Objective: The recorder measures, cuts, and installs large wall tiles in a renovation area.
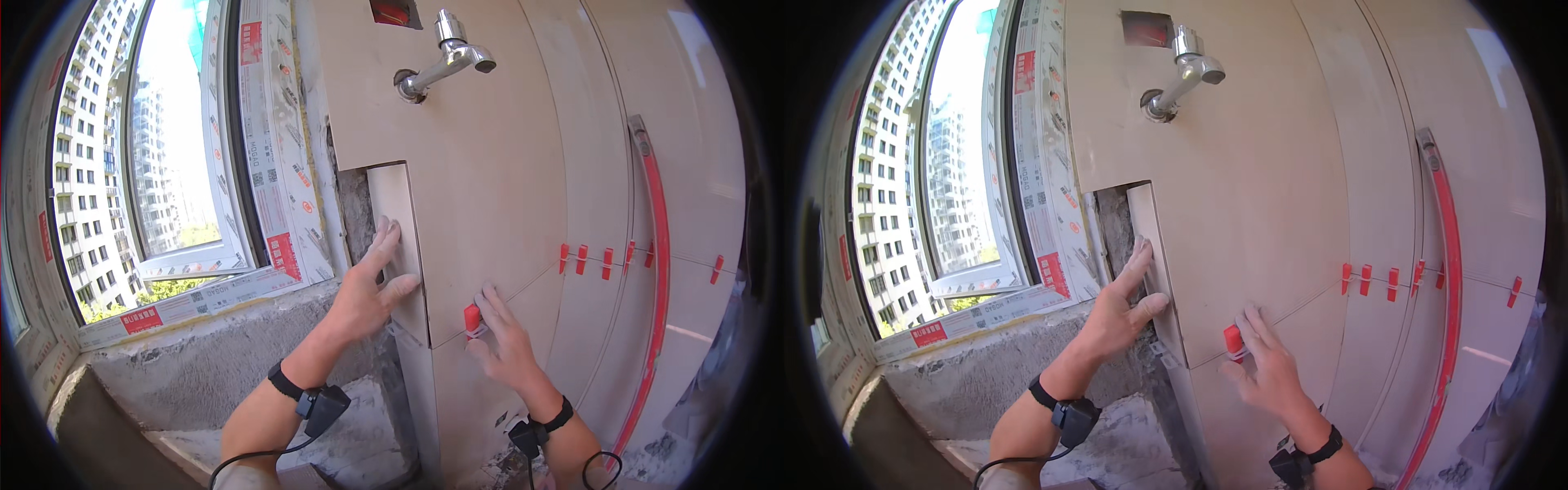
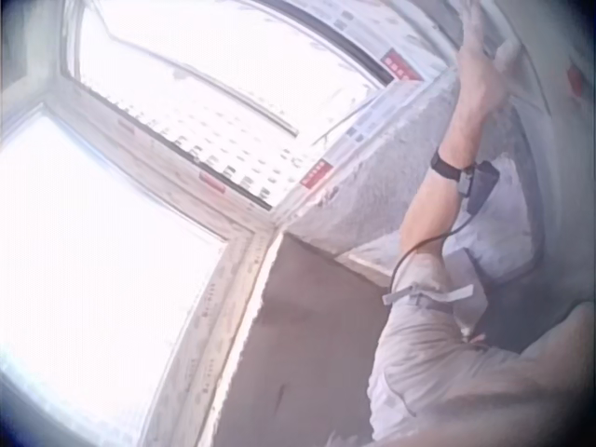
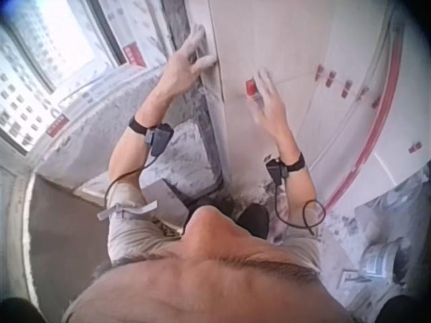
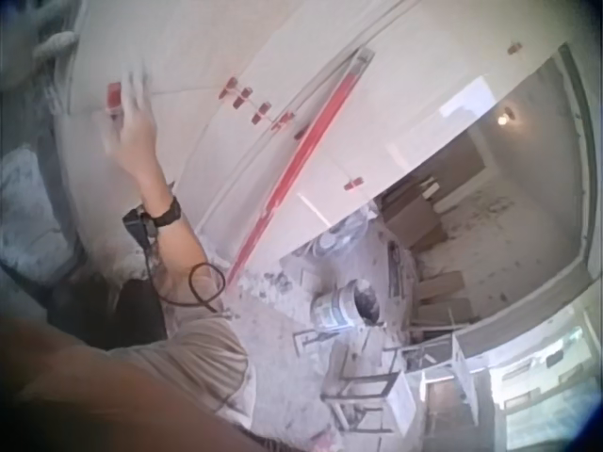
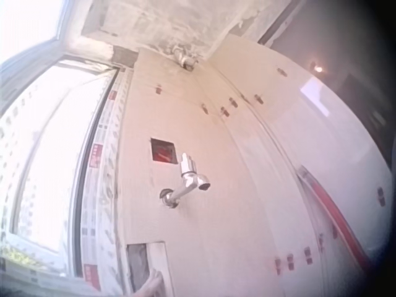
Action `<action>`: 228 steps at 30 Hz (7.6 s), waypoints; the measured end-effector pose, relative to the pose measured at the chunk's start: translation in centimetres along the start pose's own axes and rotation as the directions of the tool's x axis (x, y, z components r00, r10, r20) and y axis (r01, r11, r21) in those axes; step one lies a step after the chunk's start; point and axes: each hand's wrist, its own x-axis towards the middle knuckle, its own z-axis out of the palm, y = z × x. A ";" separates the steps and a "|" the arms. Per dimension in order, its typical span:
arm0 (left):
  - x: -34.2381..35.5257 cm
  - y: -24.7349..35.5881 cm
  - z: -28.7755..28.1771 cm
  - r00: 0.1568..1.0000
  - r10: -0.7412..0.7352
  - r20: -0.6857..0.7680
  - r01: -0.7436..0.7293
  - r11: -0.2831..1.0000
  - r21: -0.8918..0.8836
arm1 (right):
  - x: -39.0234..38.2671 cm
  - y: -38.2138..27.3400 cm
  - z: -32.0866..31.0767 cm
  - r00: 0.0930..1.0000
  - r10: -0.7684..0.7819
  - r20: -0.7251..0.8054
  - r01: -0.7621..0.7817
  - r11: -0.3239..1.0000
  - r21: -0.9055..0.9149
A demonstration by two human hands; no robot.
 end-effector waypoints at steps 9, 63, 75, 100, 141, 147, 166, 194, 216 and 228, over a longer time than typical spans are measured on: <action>-0.2 0.4 0.5 1.000 -0.008 -0.017 0.008 0.999 0.033 | 0.2 0.1 0.2 0.999 0.028 0.037 -0.028 1.000 0.011; -2.9 -0.6 4.1 0.978 -0.138 -0.154 0.122 0.987 -0.105 | 0.1 -0.3 -0.1 0.996 0.065 0.054 -0.062 0.997 -0.049; -4.0 -2.2 4.4 0.877 -0.465 -0.117 0.351 0.789 -0.504 | 0.5 -0.7 -0.1 0.988 0.144 0.050 -0.147 0.987 0.063; -4.6 -2.2 4.8 0.937 -0.276 -0.213 0.277 0.961 -0.029 | 0.4 -1.1 0.6 0.995 0.094 0.012 -0.094 0.994 -0.052; -3.6 0.2 3.5 0.956 -0.207 -0.206 0.226 0.971 0.072 | 0.4 -1.5 0.3 0.956 0.277 0.097 -0.274 0.961 -0.039; 5.0 4.2 -2.6 0.935 0.104 -0.339 -0.033 0.977 0.211 | 0.4 -1.7 -0.2 0.940 0.308 0.150 -0.299 0.951 -0.080; 5.9 3.3 -2.9 0.944 0.214 -0.250 -0.177 0.971 0.162 | -0.5 -1.7 0.1 0.935 0.316 0.160 -0.315 0.949 -0.028; -1.2 0.3 3.2 0.964 0.072 -0.256 -0.035 0.989 0.144 | -1.9 -0.7 -0.1 0.948 0.293 0.124 -0.300 0.953 0.045; -4.2 -0.5 4.9 0.984 0.006 -0.177 0.036 0.972 0.234 | -2.2 -0.9 0.8 0.953 0.299 0.041 -0.301 0.952 0.056; -12.1 -0.3 7.3 0.936 0.134 -0.325 0.045 0.872 0.487 | -2.4 -0.8 0.1 0.949 0.292 0.117 -0.298 0.954 0.033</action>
